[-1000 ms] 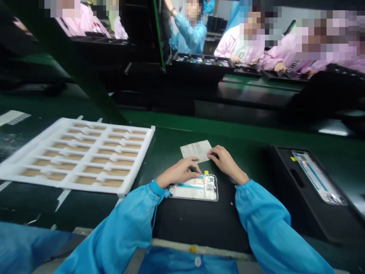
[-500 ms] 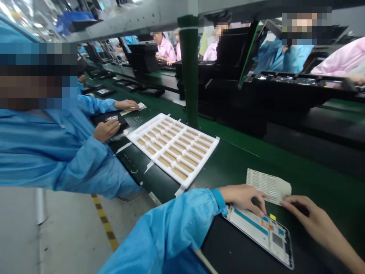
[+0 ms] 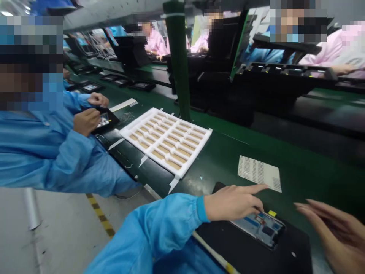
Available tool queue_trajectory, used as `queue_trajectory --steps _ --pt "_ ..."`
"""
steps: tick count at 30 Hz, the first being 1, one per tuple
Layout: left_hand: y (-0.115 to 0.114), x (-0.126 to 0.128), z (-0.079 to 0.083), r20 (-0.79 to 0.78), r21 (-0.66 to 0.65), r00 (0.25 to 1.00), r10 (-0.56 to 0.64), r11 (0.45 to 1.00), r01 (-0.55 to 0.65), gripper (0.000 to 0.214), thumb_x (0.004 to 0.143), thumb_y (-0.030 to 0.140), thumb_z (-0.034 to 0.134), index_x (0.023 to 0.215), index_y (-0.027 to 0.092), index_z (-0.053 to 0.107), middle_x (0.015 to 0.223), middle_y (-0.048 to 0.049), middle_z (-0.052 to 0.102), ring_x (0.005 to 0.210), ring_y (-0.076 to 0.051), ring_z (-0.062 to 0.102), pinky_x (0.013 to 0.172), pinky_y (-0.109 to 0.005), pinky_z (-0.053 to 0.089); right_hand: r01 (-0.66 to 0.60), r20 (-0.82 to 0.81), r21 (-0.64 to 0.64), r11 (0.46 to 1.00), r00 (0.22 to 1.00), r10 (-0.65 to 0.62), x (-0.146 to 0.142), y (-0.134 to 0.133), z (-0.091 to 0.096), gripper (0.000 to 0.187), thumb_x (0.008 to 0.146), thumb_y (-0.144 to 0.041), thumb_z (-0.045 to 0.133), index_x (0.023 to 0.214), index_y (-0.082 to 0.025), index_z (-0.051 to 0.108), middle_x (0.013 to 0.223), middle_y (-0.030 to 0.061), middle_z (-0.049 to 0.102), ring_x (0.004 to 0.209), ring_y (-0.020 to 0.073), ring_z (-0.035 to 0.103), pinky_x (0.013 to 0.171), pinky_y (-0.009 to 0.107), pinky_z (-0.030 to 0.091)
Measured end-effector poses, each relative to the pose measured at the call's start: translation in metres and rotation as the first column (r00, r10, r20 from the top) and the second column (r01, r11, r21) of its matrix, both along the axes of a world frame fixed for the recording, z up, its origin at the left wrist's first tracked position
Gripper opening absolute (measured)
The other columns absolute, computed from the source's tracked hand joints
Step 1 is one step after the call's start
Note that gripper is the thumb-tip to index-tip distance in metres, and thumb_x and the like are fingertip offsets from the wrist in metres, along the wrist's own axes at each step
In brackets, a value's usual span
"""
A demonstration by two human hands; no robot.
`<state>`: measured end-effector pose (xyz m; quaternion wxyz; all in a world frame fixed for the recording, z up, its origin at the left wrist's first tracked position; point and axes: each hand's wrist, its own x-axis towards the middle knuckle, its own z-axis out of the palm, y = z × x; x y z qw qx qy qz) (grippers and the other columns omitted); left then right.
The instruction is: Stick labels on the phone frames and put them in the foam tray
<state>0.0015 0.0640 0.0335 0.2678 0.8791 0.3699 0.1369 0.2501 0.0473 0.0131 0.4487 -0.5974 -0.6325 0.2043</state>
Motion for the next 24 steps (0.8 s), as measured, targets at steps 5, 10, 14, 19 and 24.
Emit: queue_trajectory --steps 5,10,14,19,24 --pt "-0.048 0.000 0.002 -0.101 0.315 0.994 0.034 0.949 0.000 0.031 0.098 0.015 0.045 0.125 0.019 0.058 0.145 -0.0049 0.052 0.092 -0.017 0.070 0.071 -0.031 0.057 -0.268 0.135 0.139 0.953 0.959 0.250 -0.027 -0.037 0.032 0.011 0.088 -0.034 0.066 0.090 -0.026 0.073 0.086 0.0020 0.075 0.070 0.0197 0.071 0.070 0.031 0.058" --pt "-0.064 -0.012 -0.005 -0.032 0.366 0.999 -0.012 0.930 0.023 0.036 0.099 0.014 0.043 0.133 0.019 0.053 0.135 -0.0044 0.062 0.103 -0.018 0.068 0.077 -0.032 0.053 -0.394 0.140 0.177 0.902 0.917 0.374 -0.042 -0.055 0.033 0.016 0.087 -0.008 0.063 0.089 -0.022 0.071 0.086 0.0029 0.071 0.078 0.0158 0.068 0.070 0.024 0.056" --pt "-0.066 -0.020 -0.011 0.078 0.327 0.996 -0.030 0.945 0.003 0.033 0.101 0.014 0.038 0.130 0.015 0.054 0.130 -0.0062 0.065 0.105 -0.018 0.068 0.078 -0.031 0.051 -0.284 0.101 0.106 0.953 0.956 0.274 -0.046 -0.066 0.018 0.014 0.086 -0.010 0.066 0.089 -0.023 0.073 0.091 0.0046 0.066 0.083 0.0168 0.065 0.072 0.027 0.055" --pt "-0.070 -0.019 -0.018 0.207 0.314 0.978 0.011 0.946 -0.077 0.030 0.102 0.015 0.036 0.121 0.015 0.059 0.117 -0.0051 0.072 0.098 -0.017 0.070 0.077 -0.030 0.050 -0.170 -0.002 0.018 0.985 0.985 0.170 -0.055 -0.074 0.007 0.012 0.086 -0.016 0.067 0.083 -0.025 0.075 0.094 0.0057 0.066 0.086 0.0190 0.066 0.073 0.030 0.058" --pt "-0.074 -0.016 -0.022 0.253 0.319 0.967 0.034 0.941 -0.116 0.028 0.100 0.012 0.038 0.118 0.015 0.060 0.114 -0.0046 0.073 0.096 -0.016 0.070 0.075 -0.029 0.049 -0.222 0.012 -0.052 0.974 0.975 0.223 -0.059 -0.076 0.011 0.012 0.087 -0.017 0.067 0.083 -0.025 0.075 0.091 0.0044 0.067 0.084 0.0179 0.067 0.072 0.028 0.057"
